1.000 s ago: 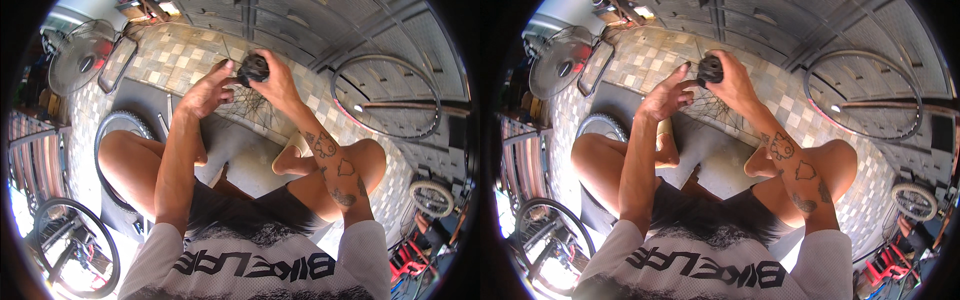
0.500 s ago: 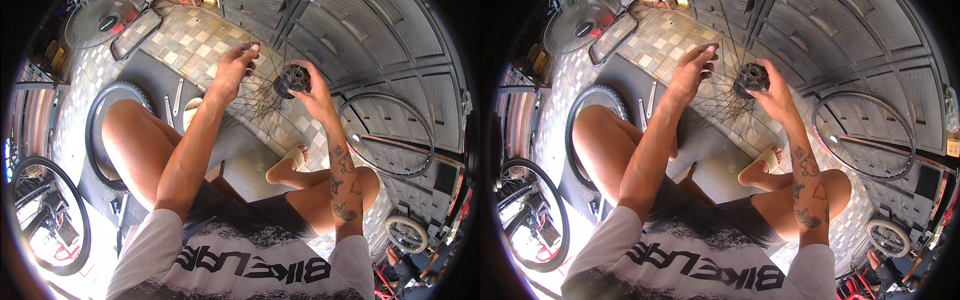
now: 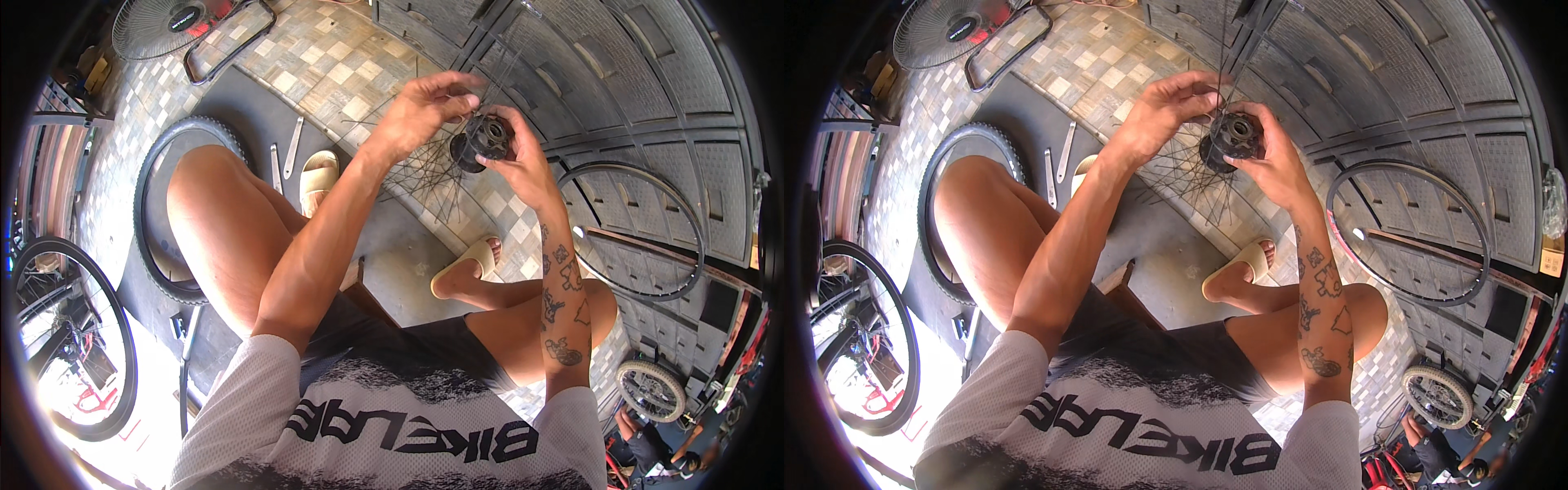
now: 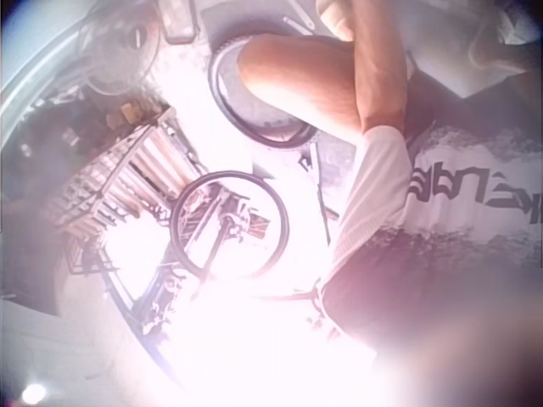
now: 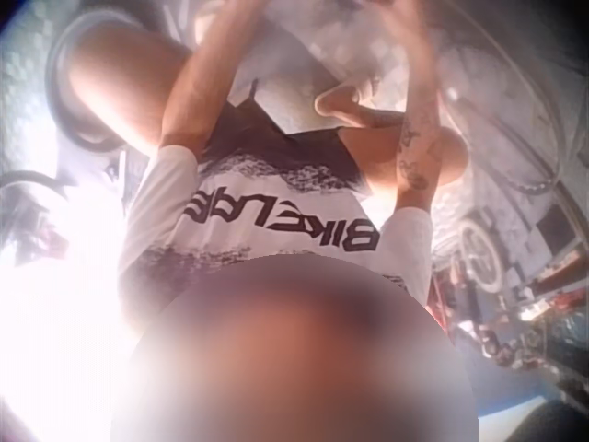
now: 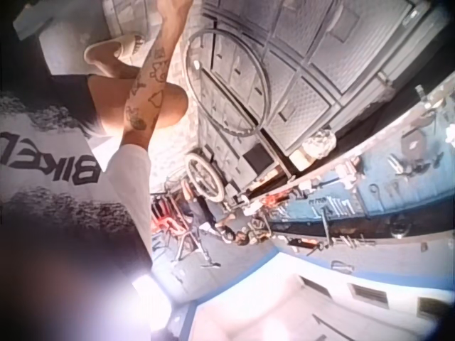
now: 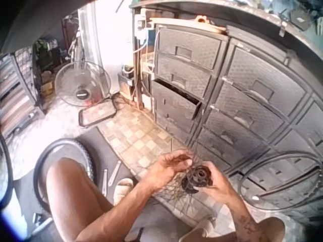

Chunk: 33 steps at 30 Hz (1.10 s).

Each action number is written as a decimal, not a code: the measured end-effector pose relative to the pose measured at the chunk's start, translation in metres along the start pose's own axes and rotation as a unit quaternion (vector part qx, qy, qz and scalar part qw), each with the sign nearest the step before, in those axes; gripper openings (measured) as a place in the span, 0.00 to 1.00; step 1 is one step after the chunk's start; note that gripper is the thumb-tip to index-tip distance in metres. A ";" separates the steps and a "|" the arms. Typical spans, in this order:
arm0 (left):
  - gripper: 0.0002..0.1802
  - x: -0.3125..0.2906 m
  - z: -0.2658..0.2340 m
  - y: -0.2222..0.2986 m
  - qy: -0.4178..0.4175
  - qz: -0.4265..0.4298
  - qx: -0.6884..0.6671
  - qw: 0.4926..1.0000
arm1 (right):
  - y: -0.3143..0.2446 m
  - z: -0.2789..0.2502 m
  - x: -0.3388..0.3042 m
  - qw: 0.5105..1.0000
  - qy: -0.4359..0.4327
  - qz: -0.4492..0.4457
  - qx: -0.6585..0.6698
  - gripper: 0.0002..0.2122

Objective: The person sits on the floor and removes spokes from a bicycle hub by hand, pulling them out one by one and gathering them into a bundle. The person then wipes the hub with a cloth.

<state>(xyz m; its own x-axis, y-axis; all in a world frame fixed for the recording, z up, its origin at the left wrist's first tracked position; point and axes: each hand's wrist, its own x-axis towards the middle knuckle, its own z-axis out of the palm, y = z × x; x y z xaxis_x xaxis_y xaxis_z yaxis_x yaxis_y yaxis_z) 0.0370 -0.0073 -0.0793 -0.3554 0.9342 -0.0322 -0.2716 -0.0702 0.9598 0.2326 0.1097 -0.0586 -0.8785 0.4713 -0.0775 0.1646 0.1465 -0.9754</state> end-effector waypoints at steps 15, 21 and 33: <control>0.24 -0.011 -0.004 0.042 -0.084 0.094 0.099 0.987 | -0.003 -0.003 -0.002 1.000 -0.004 -0.019 0.018 0.36; 0.25 -0.014 0.003 0.064 -0.075 0.126 0.087 0.985 | -0.010 -0.001 -0.001 0.997 -0.007 -0.026 0.071 0.35; 0.19 -0.019 0.011 0.080 -0.046 0.199 0.033 0.978 | -0.023 0.000 -0.006 0.997 -0.009 -0.044 0.060 0.35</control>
<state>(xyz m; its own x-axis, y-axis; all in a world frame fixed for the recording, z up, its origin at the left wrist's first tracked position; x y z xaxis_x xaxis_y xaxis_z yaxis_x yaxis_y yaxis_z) 0.0320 -0.0264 0.0010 -0.3377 0.8653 0.3704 -0.0690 -0.4152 0.9071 0.2344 0.1034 -0.0359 -0.8949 0.4461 0.0074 0.0322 0.0812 -0.9962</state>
